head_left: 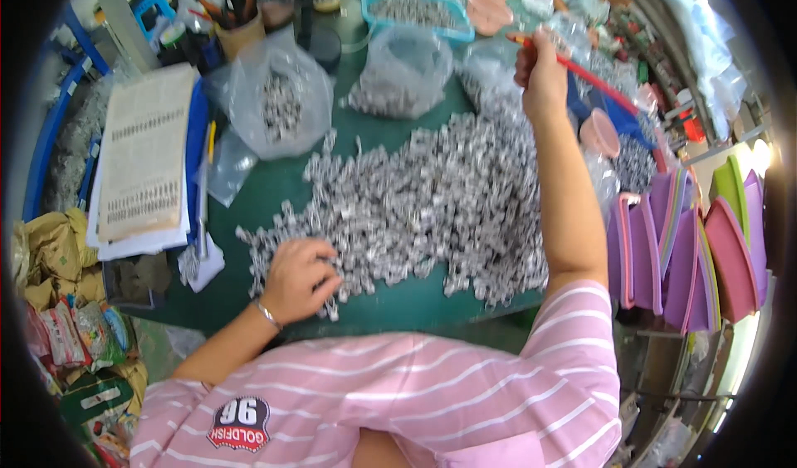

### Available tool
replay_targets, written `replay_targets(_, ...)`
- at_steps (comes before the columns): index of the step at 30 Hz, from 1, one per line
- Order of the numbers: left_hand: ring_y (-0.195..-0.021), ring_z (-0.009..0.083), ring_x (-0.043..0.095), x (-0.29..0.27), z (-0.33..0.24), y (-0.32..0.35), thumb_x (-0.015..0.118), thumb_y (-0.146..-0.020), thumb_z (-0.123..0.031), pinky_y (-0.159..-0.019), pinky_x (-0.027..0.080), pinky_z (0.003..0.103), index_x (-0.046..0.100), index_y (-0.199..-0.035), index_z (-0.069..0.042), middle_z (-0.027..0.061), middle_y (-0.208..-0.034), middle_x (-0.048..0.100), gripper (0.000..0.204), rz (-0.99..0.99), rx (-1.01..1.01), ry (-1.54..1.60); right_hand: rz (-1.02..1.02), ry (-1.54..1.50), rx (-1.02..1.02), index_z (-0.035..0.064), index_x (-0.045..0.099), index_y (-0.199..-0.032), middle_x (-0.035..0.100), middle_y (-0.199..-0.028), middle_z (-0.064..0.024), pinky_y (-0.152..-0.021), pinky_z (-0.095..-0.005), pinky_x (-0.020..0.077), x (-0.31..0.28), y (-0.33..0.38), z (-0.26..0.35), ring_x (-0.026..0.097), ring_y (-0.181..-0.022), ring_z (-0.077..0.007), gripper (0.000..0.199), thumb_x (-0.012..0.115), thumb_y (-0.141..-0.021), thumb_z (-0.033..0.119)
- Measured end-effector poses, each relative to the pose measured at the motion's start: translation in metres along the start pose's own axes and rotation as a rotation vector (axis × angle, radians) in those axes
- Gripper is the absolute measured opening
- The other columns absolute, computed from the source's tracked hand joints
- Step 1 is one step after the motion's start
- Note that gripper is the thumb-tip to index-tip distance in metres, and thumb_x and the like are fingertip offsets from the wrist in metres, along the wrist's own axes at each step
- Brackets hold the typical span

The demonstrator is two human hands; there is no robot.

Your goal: The person picks up metal components one at a time from a large pile on a green table, aligns or attaches small pieces together by hand, and continues sorting or assembling them while using a red pointer tool occasionally.

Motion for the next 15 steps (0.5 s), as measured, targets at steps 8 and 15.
replay_targets(8, -0.091, 0.028, 0.054, 0.006, 0.005, 0.004, 0.069, -0.064, -0.012, -0.079, 0.038, 0.039, 0.057, -0.067, -0.008, 0.0066, -0.092, 0.058, 0.013, 0.017, -0.006, -0.003, 0.12, 0.046, -0.049, -0.003, 0.056, -0.09, 0.064, -0.074, -0.0115, -0.05, -0.0212, 0.0444, -0.009, 0.118, -0.019, 0.061, -0.061, -0.0143, 0.019, 0.054, -0.087, 0.016)
replay_targets(15, -0.088, 0.0266, 0.054, 0.003, 0.003, 0.003, 0.07, -0.062, -0.011, -0.079, 0.038, 0.038, 0.054, -0.064, -0.009, 0.005, -0.087, 0.057, 0.017, 0.037, 0.035, 0.043, 0.391, 0.318, -0.101, 0.0046, 0.049, -0.068, 0.061, -0.059, -0.0052, -0.05, -0.0219, 0.0427, -0.005, 0.213, -0.063, 0.052, -0.049, -0.0102, 0.03, 0.044, -0.093, 0.02)
Point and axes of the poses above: each hand's wrist, its own y-axis away from the middle knuckle, its own x-axis out of the palm, z = x × y, the point moved 6 cm from there along -y, towards the middle knuckle
